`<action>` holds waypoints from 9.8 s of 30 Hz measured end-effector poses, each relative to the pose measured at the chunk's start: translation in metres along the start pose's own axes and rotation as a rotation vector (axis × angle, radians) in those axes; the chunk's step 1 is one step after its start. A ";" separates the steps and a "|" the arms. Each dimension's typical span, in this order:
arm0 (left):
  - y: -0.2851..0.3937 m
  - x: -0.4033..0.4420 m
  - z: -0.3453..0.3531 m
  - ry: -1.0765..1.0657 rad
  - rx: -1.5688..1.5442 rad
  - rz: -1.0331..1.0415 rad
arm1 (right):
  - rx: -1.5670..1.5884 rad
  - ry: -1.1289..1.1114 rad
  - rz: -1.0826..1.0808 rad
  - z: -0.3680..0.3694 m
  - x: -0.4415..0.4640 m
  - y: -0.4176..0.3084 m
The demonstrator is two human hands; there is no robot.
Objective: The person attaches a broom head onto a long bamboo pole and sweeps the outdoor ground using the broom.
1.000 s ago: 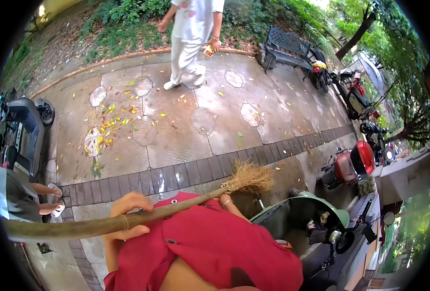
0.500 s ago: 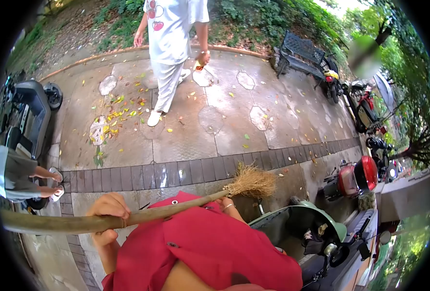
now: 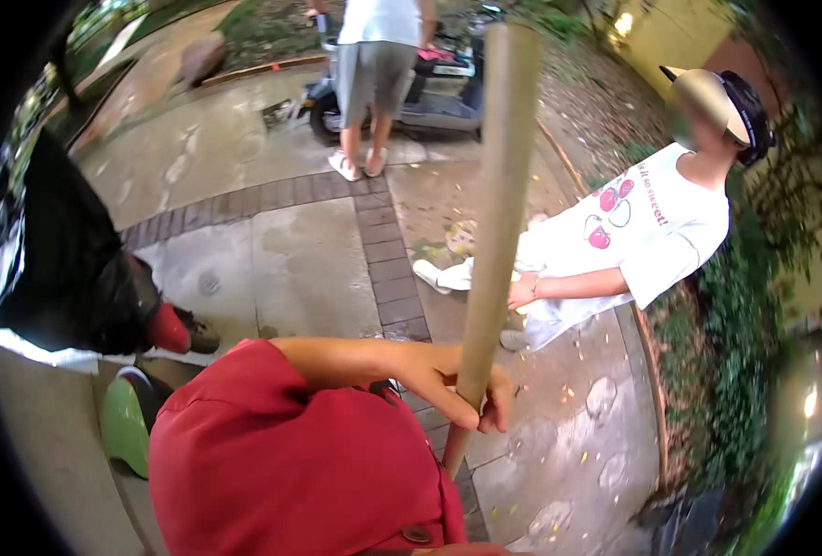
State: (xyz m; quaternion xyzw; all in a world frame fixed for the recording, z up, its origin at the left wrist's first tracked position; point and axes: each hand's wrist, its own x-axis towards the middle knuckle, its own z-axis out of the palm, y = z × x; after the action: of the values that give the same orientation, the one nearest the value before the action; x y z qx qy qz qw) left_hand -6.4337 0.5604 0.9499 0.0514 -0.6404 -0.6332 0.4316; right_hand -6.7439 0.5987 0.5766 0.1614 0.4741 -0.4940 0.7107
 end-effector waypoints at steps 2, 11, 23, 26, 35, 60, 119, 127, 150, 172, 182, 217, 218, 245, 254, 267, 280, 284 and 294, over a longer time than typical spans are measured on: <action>-0.003 0.009 -0.008 0.019 -0.033 -0.023 | -0.076 -0.022 0.040 0.025 0.016 -0.007; 0.008 -0.043 0.010 0.261 -0.283 0.161 | -0.301 -0.057 0.072 0.025 0.052 -0.005; 0.022 -0.126 0.018 0.565 -0.008 0.464 | -0.552 -0.280 -0.118 -0.086 0.037 -0.055; 0.048 -0.156 0.022 0.621 0.244 0.426 | -0.481 -0.193 -0.146 -0.052 0.047 -0.046; 0.102 -0.269 0.052 1.263 0.699 0.661 | -0.174 -0.102 0.315 0.195 0.058 0.089; 0.076 -0.187 0.038 1.899 1.125 0.768 | -0.669 -0.120 0.773 0.258 0.194 0.224; 0.288 -0.658 -0.787 1.045 0.742 -0.659 | -1.979 -0.879 -0.217 0.832 0.185 0.718; 0.206 -0.782 -0.983 0.716 0.610 -1.024 | -1.590 -0.423 -0.832 0.880 0.149 0.688; 0.268 -1.012 -1.547 0.602 1.572 -1.514 | -1.598 -0.954 0.471 1.550 0.366 1.146; 0.330 -1.051 -1.382 0.223 1.471 -1.458 | -0.550 0.985 -1.654 0.851 -0.086 0.842; 0.330 -0.975 -1.188 0.493 1.415 -1.312 | -0.443 0.631 -1.854 0.758 -0.198 0.714; -0.171 -0.353 -0.672 0.365 0.284 -1.356 | 0.218 0.570 -2.082 0.442 -0.299 0.326; -0.182 -0.332 -0.659 0.376 0.299 -1.366 | 0.186 0.608 -2.119 0.430 -0.311 0.314; -0.554 0.077 -0.396 0.234 0.445 -1.277 | -0.145 1.371 -2.094 0.199 -0.365 -0.037; -0.704 0.115 -0.331 0.272 0.213 -1.421 | -0.081 1.515 -1.755 0.158 -0.317 -0.194; -0.748 0.172 -0.327 0.156 0.465 -1.325 | -0.257 1.378 -1.566 0.144 -0.278 -0.293; -0.374 0.486 0.042 -0.445 -0.231 -0.367 | -0.826 0.833 -1.107 0.098 -0.134 -0.342; -0.329 0.517 0.082 -0.197 -0.424 -0.360 | -0.950 0.739 -1.558 0.113 -0.107 -0.330; -0.289 0.548 0.101 -0.438 -0.838 -0.170 | 1.127 -0.322 -0.223 0.060 -0.077 -0.210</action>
State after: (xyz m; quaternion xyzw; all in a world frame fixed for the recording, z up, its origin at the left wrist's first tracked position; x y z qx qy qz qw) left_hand -6.9759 0.2464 0.9875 -0.2093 -0.3995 -0.8658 0.2168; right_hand -6.8978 0.5029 0.7208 0.3860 0.0390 -0.7595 0.5222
